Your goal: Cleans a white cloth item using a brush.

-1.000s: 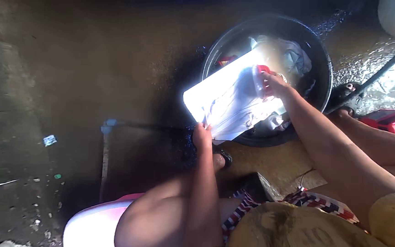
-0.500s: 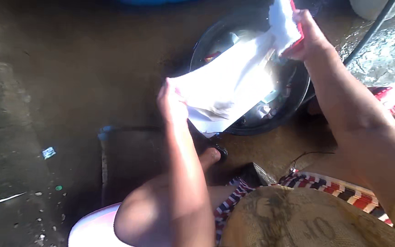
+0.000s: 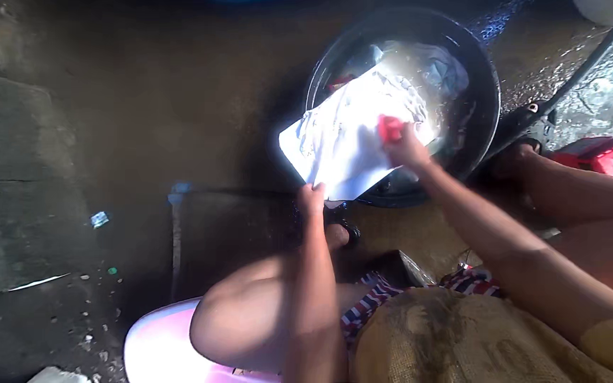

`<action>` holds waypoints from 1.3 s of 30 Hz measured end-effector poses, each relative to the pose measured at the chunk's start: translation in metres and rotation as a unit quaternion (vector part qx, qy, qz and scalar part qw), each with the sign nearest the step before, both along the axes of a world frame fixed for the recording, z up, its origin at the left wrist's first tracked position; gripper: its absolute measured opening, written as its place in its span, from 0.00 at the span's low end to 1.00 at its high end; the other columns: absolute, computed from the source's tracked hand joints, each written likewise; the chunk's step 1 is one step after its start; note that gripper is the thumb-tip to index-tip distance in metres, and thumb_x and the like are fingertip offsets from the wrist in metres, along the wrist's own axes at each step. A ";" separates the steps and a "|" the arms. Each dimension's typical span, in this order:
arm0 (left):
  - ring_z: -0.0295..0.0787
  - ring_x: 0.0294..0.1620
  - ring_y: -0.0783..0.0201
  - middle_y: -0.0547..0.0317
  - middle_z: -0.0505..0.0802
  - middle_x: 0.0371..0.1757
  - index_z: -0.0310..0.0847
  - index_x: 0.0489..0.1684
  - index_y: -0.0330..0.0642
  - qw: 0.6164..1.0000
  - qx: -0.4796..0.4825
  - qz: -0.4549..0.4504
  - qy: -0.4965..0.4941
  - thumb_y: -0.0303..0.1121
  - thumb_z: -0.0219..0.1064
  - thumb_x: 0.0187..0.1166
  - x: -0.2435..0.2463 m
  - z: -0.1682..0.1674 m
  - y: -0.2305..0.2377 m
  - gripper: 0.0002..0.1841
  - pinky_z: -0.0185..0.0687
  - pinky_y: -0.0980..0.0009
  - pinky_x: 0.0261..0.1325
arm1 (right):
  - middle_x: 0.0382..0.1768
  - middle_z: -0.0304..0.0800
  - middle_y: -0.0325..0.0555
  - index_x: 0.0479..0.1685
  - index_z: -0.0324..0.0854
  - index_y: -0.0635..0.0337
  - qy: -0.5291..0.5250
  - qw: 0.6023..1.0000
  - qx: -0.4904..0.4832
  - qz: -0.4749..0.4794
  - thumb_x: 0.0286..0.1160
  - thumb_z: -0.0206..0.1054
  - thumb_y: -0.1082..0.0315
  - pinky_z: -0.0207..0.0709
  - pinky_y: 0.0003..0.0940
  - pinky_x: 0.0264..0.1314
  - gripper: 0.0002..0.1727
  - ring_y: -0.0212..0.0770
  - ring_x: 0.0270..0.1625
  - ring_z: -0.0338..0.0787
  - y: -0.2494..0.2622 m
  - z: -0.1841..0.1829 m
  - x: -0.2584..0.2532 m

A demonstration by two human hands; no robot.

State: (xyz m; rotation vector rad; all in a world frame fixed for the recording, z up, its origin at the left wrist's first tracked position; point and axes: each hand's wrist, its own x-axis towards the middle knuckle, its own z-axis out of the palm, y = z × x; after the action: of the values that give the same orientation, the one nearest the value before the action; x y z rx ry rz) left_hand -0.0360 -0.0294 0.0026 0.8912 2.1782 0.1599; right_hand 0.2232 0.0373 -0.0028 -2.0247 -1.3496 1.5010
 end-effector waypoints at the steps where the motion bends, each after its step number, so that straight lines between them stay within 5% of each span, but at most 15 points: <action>1: 0.87 0.58 0.36 0.31 0.91 0.51 0.85 0.51 0.28 1.000 -0.011 -0.003 0.014 0.47 0.69 0.83 -0.001 -0.005 -0.002 0.24 0.77 0.35 0.63 | 0.64 0.86 0.69 0.87 0.59 0.63 -0.036 0.996 0.019 0.078 0.72 0.78 0.55 0.81 0.72 0.63 0.46 0.68 0.62 0.90 -0.017 0.008 -0.038; 3: 0.88 0.60 0.36 0.32 0.91 0.53 0.85 0.54 0.30 0.999 -0.033 0.002 0.029 0.42 0.69 0.84 -0.006 -0.010 -0.005 0.20 0.78 0.36 0.65 | 0.63 0.87 0.66 0.83 0.66 0.60 -0.057 0.973 0.047 0.220 0.71 0.78 0.54 0.84 0.70 0.53 0.41 0.68 0.57 0.92 -0.048 0.022 -0.101; 6: 0.86 0.46 0.45 0.35 0.90 0.48 0.84 0.53 0.30 0.998 -0.030 0.056 -0.003 0.40 0.70 0.83 -0.014 -0.016 -0.009 0.18 0.81 0.46 0.53 | 0.68 0.82 0.67 0.84 0.65 0.59 -0.070 0.943 0.011 0.325 0.79 0.71 0.54 0.83 0.66 0.58 0.37 0.68 0.62 0.90 -0.037 0.018 -0.117; 9: 0.82 0.35 0.57 0.43 0.88 0.43 0.80 0.56 0.29 0.988 -0.025 0.139 -0.065 0.44 0.73 0.82 -0.012 -0.014 -0.012 0.22 0.81 0.59 0.42 | 0.67 0.84 0.70 0.86 0.63 0.60 -0.125 0.966 -0.006 0.228 0.79 0.70 0.57 0.79 0.74 0.60 0.37 0.73 0.64 0.88 0.008 -0.006 -0.046; 12: 0.79 0.25 0.66 0.53 0.83 0.33 0.76 0.55 0.32 0.968 -0.005 0.219 -0.123 0.40 0.73 0.82 -0.006 -0.014 -0.008 0.19 0.83 0.69 0.32 | 0.67 0.84 0.73 0.85 0.61 0.64 -0.236 0.966 -0.028 0.100 0.74 0.73 0.50 0.75 0.78 0.64 0.44 0.76 0.67 0.86 0.049 -0.018 0.018; 16: 0.84 0.35 0.58 0.44 0.85 0.45 0.75 0.60 0.30 0.964 -0.002 0.222 -0.143 0.40 0.74 0.81 -0.005 -0.021 -0.007 0.23 0.88 0.60 0.42 | 0.67 0.83 0.72 0.81 0.65 0.67 -0.200 0.975 0.007 0.096 0.74 0.73 0.53 0.79 0.71 0.64 0.40 0.71 0.66 0.87 0.020 0.001 -0.035; 18: 0.89 0.46 0.50 0.36 0.89 0.52 0.78 0.59 0.27 0.976 0.007 0.182 -0.119 0.38 0.72 0.82 -0.009 -0.029 -0.010 0.20 0.88 0.50 0.52 | 0.62 0.85 0.68 0.77 0.68 0.65 -0.126 0.974 0.020 0.188 0.76 0.72 0.55 0.85 0.67 0.54 0.34 0.67 0.57 0.92 -0.032 0.017 -0.093; 20: 0.85 0.47 0.48 0.35 0.88 0.50 0.80 0.54 0.27 0.980 0.017 0.168 -0.104 0.30 0.67 0.82 -0.010 -0.029 -0.013 0.13 0.82 0.48 0.53 | 0.64 0.84 0.67 0.77 0.70 0.63 -0.081 0.955 -0.020 0.284 0.79 0.71 0.52 0.84 0.65 0.54 0.33 0.66 0.58 0.91 -0.062 0.027 -0.119; 23: 0.83 0.29 0.62 0.49 0.83 0.37 0.75 0.53 0.31 0.965 0.028 0.217 -0.147 0.38 0.70 0.85 -0.009 -0.025 -0.013 0.17 0.89 0.62 0.40 | 0.63 0.86 0.67 0.82 0.65 0.62 -0.124 0.968 -0.043 0.214 0.83 0.67 0.54 0.82 0.72 0.55 0.34 0.69 0.59 0.91 -0.035 0.006 -0.060; 26: 0.82 0.25 0.63 0.51 0.82 0.33 0.75 0.53 0.31 0.960 0.029 0.228 -0.158 0.38 0.69 0.85 -0.009 -0.024 -0.010 0.17 0.89 0.63 0.37 | 0.63 0.87 0.71 0.88 0.57 0.62 -0.229 0.970 -0.055 0.064 0.78 0.70 0.48 0.78 0.76 0.60 0.44 0.73 0.62 0.89 0.006 -0.016 0.018; 28: 0.83 0.26 0.62 0.50 0.82 0.34 0.75 0.53 0.29 0.965 0.026 0.210 -0.153 0.38 0.68 0.86 -0.009 -0.026 -0.009 0.17 0.89 0.62 0.38 | 0.66 0.85 0.71 0.85 0.59 0.65 -0.255 0.964 -0.076 0.017 0.75 0.73 0.47 0.77 0.73 0.64 0.45 0.72 0.66 0.88 0.015 -0.008 0.018; 30: 0.84 0.27 0.61 0.48 0.84 0.36 0.75 0.53 0.29 0.972 0.021 0.188 -0.139 0.39 0.68 0.86 -0.010 -0.029 -0.011 0.18 0.89 0.62 0.39 | 0.65 0.85 0.72 0.85 0.61 0.65 -0.219 0.973 -0.058 0.049 0.77 0.71 0.51 0.79 0.74 0.60 0.42 0.73 0.63 0.89 -0.003 0.011 -0.023; 34: 0.86 0.42 0.50 0.37 0.88 0.45 0.78 0.51 0.26 0.982 0.024 0.153 -0.109 0.37 0.73 0.82 -0.013 -0.031 -0.012 0.19 0.85 0.50 0.51 | 0.66 0.83 0.67 0.80 0.68 0.62 -0.107 0.957 -0.027 0.268 0.80 0.70 0.52 0.84 0.67 0.55 0.34 0.67 0.60 0.91 -0.058 0.027 -0.111; 39: 0.81 0.23 0.63 0.52 0.81 0.32 0.74 0.48 0.30 0.966 0.032 0.206 -0.155 0.35 0.66 0.87 -0.009 -0.025 -0.010 0.13 0.89 0.63 0.36 | 0.62 0.87 0.72 0.86 0.60 0.62 -0.203 0.974 -0.063 0.077 0.80 0.69 0.47 0.77 0.79 0.59 0.42 0.75 0.61 0.89 0.000 -0.011 0.013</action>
State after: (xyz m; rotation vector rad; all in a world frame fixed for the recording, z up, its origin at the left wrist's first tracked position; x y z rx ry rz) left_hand -0.0453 -0.0391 -0.0220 0.4011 2.0401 0.5379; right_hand 0.2358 0.0378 -0.0134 -2.4570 -1.6308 1.3063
